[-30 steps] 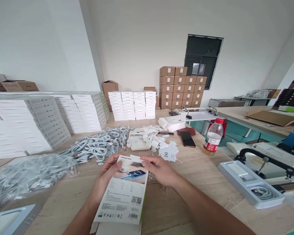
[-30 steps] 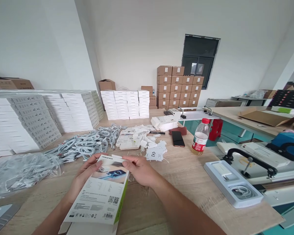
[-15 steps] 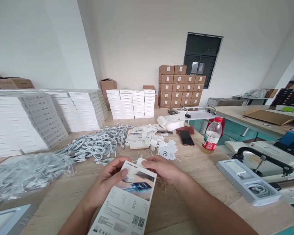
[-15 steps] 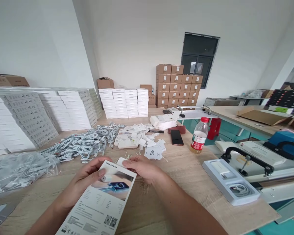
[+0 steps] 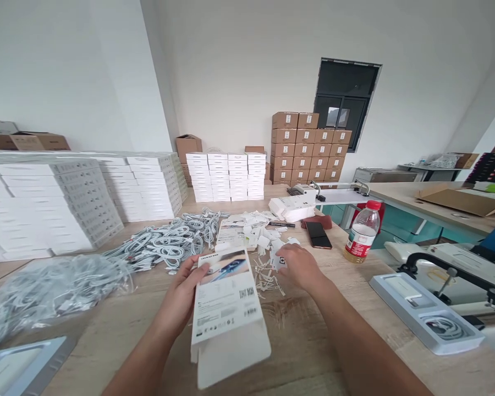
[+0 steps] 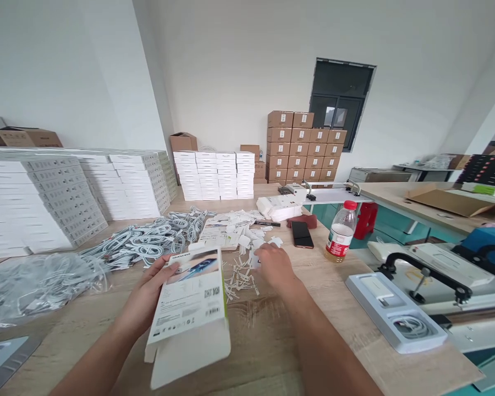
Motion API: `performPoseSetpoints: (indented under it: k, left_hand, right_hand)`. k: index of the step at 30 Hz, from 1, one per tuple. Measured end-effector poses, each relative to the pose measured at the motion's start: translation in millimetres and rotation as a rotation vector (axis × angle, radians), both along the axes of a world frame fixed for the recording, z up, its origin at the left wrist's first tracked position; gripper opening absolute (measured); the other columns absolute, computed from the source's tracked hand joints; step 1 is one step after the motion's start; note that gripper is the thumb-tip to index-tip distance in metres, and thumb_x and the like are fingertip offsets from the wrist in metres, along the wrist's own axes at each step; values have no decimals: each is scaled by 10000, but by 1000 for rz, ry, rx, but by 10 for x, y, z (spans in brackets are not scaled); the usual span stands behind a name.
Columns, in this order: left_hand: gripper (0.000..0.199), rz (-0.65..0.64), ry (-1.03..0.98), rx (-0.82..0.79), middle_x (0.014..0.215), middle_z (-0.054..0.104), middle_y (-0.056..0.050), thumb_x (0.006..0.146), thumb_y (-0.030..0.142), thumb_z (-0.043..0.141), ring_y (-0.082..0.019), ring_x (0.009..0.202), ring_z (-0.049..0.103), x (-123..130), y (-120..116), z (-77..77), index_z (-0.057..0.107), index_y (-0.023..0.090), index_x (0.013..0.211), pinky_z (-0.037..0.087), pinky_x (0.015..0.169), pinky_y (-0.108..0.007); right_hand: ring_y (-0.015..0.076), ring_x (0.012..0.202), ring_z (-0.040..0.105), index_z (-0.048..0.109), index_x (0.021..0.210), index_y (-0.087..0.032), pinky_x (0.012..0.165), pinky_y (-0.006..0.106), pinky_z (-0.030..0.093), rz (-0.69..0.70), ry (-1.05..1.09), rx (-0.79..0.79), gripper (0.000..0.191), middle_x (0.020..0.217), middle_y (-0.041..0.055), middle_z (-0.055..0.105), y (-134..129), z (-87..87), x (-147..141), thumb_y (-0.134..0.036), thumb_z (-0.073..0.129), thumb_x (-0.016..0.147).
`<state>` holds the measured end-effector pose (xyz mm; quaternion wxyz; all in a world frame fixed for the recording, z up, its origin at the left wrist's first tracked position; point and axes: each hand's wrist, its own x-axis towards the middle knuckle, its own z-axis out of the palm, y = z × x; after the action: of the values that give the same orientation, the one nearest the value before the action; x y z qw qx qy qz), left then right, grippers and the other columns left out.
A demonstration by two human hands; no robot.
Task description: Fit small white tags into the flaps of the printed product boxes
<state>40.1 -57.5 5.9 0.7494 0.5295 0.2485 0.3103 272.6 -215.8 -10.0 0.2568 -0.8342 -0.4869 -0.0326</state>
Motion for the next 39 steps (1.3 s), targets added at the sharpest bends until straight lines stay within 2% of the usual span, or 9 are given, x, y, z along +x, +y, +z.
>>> performPoseSetpoints:
  k: [3, 6, 12, 18, 21, 25, 29, 33, 39]
  left_hand:
    - [278, 59, -20, -86, 762, 712, 29, 731, 255, 789, -134, 635, 666, 38, 82, -63, 577, 220, 907, 511, 531, -193]
    - [145, 72, -13, -147, 801, 722, -26, 791, 188, 715, -159, 683, 692, 58, 142, -101, 606, 172, 886, 570, 568, -235]
    - [164, 70, -46, -230, 798, 733, -61, 906, 137, 538, -157, 604, 687, 61, 211, -97, 658, 135, 1018, 580, 478, -233]
    - [129, 144, -61, -340, 823, 736, -39, 910, 95, 531, -127, 592, 680, 59, 241, -67, 642, 143, 956, 604, 502, -232]
    - [117, 151, -56, -358, 800, 732, -50, 912, 100, 535, -136, 583, 680, 69, 246, -76, 637, 137, 957, 604, 493, -241]
    - [96, 145, -46, -377, 795, 728, -77, 916, 131, 549, -151, 595, 685, 84, 266, -119, 636, 124, 956, 605, 492, -250]
    - [90, 130, -33, -386, 788, 725, -86, 911, 136, 556, -153, 587, 678, 79, 278, -155, 636, 118, 948, 601, 483, -250]
    - [81, 102, -26, -398, 802, 727, -83, 910, 156, 569, -148, 587, 672, 75, 255, -157, 639, 128, 941, 603, 492, -252]
    - [82, 62, -26, -412, 798, 726, -76, 909, 159, 565, -151, 586, 675, 70, 214, -106, 638, 131, 933, 604, 497, -252]
  right_hand:
    - [280, 1014, 609, 743, 811, -196, 845, 356, 392, -23, -71, -55, 150, 988, 122, 729, 6, -67, 70, -91, 640, 780]
    - [247, 901, 637, 743, 764, -199, 780, 330, 393, -53, -102, -57, 248, 890, 113, 740, 40, -121, 104, -130, 531, 874]
    - [203, 803, 660, 747, 751, -239, 707, 281, 427, -69, -59, 108, 163, 838, 36, 752, 75, -227, 215, -146, 628, 813]
    - [226, 1004, 639, 745, 857, -233, 920, 352, 470, -48, -44, 439, 181, 1015, 60, 737, 70, -204, 275, -310, 584, 889]
    - [205, 869, 653, 679, 1109, -185, 791, 341, 515, -69, 67, 661, 312, 986, 87, 721, 81, -128, 233, -344, 480, 929]
    - [147, 641, 588, 590, 1193, -201, 581, 266, 470, 75, 547, 985, 443, 814, 10, 665, 92, 0, 107, -350, 658, 781]
    - [164, 677, 634, 606, 859, -218, 619, 280, 485, 253, 832, 994, 201, 796, 1, 691, 67, 103, -61, -339, 707, 734]
    - [213, 934, 665, 604, 739, -215, 842, 351, 485, 394, 613, 873, 32, 907, 31, 719, 54, 127, -223, -184, 603, 747]
    - [208, 1214, 544, 731, 973, -267, 1067, 412, 385, 447, 300, 676, 355, 1195, 39, 676, 74, 132, -322, -122, 462, 792]
